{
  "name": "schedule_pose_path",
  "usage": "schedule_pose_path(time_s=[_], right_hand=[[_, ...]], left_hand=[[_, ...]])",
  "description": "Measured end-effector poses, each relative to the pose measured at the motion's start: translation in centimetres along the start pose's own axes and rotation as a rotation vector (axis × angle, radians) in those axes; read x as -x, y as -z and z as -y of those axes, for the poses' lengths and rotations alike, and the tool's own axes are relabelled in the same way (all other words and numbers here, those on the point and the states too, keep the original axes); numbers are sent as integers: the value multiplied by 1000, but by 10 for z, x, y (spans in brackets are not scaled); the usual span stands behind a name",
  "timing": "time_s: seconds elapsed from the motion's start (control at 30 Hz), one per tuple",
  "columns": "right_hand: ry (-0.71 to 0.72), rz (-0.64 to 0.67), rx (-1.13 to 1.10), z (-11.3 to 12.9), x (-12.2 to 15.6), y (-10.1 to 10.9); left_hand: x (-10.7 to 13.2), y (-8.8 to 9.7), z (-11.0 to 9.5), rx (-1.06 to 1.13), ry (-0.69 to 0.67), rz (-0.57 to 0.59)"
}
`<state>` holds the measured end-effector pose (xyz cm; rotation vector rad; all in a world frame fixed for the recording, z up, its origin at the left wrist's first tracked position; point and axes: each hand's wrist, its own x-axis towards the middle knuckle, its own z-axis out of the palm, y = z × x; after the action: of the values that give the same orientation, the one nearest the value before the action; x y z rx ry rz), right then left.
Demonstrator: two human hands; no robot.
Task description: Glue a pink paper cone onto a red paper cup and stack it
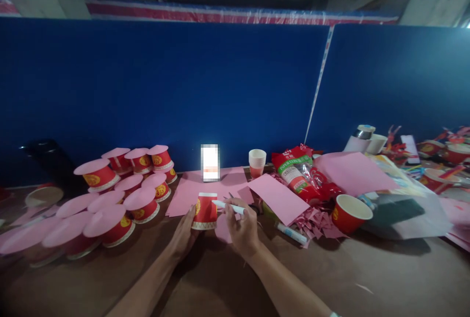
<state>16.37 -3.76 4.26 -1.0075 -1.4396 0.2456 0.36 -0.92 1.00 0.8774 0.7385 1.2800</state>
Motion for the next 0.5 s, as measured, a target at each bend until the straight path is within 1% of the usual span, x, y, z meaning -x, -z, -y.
schedule_pose_path(time_s=[0.13,0.3,0.5], right_hand=[[-3,-1,14,-2,-1,1],[1,-6,-1,-1,-1,1],[2,-10,8,2,-2,2]], left_hand=[[-2,5,4,-32,-8,-37],[-3,9,7,-22,8,-64],[-2,6,5,-101,-5,-133]])
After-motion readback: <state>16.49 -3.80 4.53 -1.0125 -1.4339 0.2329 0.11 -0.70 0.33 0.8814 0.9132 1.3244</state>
